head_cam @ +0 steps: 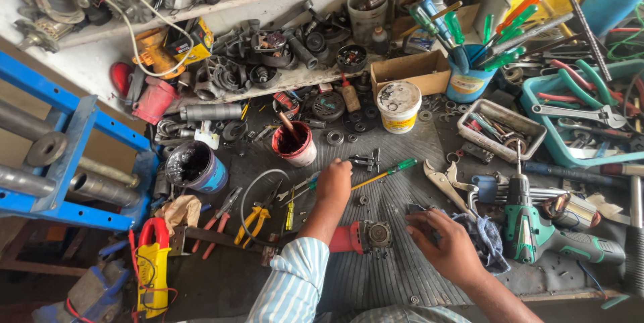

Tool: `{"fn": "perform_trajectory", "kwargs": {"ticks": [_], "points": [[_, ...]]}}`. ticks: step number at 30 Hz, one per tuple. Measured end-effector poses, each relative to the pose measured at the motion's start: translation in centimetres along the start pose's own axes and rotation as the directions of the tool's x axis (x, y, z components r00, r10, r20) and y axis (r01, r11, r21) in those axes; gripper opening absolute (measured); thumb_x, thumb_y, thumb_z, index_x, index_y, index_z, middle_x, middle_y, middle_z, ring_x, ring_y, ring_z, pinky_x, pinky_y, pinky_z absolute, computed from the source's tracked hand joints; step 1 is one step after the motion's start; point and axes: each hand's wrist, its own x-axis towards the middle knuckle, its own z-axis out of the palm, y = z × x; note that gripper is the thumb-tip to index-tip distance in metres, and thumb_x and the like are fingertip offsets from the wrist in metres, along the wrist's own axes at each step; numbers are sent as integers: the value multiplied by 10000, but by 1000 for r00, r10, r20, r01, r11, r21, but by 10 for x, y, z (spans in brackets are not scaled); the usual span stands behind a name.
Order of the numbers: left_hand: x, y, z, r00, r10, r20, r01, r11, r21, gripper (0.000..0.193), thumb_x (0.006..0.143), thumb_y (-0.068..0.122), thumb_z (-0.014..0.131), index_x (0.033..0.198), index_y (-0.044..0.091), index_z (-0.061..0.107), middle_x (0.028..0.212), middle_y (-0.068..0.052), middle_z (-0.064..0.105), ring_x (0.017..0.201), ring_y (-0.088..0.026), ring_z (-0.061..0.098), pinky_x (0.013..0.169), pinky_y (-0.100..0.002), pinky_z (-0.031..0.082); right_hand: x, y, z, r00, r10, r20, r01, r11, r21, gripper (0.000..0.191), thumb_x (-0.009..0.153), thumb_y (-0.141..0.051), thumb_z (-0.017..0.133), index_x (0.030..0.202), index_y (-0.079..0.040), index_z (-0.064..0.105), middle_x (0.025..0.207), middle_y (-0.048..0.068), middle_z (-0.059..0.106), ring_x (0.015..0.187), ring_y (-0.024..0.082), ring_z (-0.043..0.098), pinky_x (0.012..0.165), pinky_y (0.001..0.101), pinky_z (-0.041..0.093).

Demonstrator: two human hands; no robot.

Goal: The person assembles small mechanical parts on a cluttered workbench, using a screwdriver to tighten a component and a cloth to wipe the assembled piece. They also briefly interact with a power strip and handle a red power tool.

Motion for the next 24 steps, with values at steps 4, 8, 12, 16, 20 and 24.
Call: {"fn": "perform_trajectory", "kwargs": {"ticks": [4, 8, 12, 16, 20, 24], "points": [[7, 8, 1, 999, -9, -33, 13, 993, 117, 106, 896, 98, 636, 863, 25, 705, 972, -182, 699, 853, -372, 721, 724, -456, 590, -3, 5, -4, 998, 68, 6, -68, 998, 3, 229, 825, -135, 764, 1039, -56, 741, 865, 84, 711, 732, 230, 700, 658, 335, 538], [20, 7, 5, 999, -21, -32, 27, 972, 233, 136, 896, 30, 600, 859, 26, 730, 968, -191, 717, 860, -366, 741, 740, -439, 607, -2, 9, -1, 1000, 24, -10, -24, 1000, -5, 222, 828, -131, 763, 1035, -55, 738, 871, 82, 717, 749, 225, 711, 679, 327, 545], [25, 2, -2, 1000, -27, -2, 27, 969, 246, 143, 888, 25, 617, 841, 25, 753, 954, -214, 736, 856, -382, 746, 741, -444, 612, -3, 6, 0, 999, 31, 4, -32, 998, 51, 213, 835, -121, 756, 1037, -54, 744, 886, 77, 728, 773, 215, 738, 702, 324, 559], [10, 22, -27, 983, -129, 132, 147, 980, -132, 157, 803, 154, 736, 855, 19, 795, 895, -205, 765, 821, -353, 744, 724, -422, 584, -3, 0, -4, 999, -19, -40, 18, 1000, -19, 216, 820, -111, 774, 1028, -54, 757, 900, 81, 725, 775, 214, 720, 695, 326, 555], [-27, 67, -48, 893, 68, 446, 343, 539, -769, 212, 875, 188, 775, 987, 8, 772, 833, -80, 754, 699, -144, 701, 596, -286, 580, 0, -9, -8, 983, -85, -164, 88, 996, 9, 270, 780, -64, 800, 1046, -57, 751, 989, 73, 731, 824, 182, 753, 682, 291, 591], [-62, 96, -60, 896, 222, 384, 348, 186, -919, 188, 963, 170, 737, 1035, -3, 739, 910, -37, 733, 761, -85, 684, 633, -238, 575, 4, -21, -7, 891, -304, -338, 280, 953, -119, 335, 754, 10, 805, 1079, -37, 739, 1075, 103, 712, 942, 218, 730, 797, 301, 583]]}}
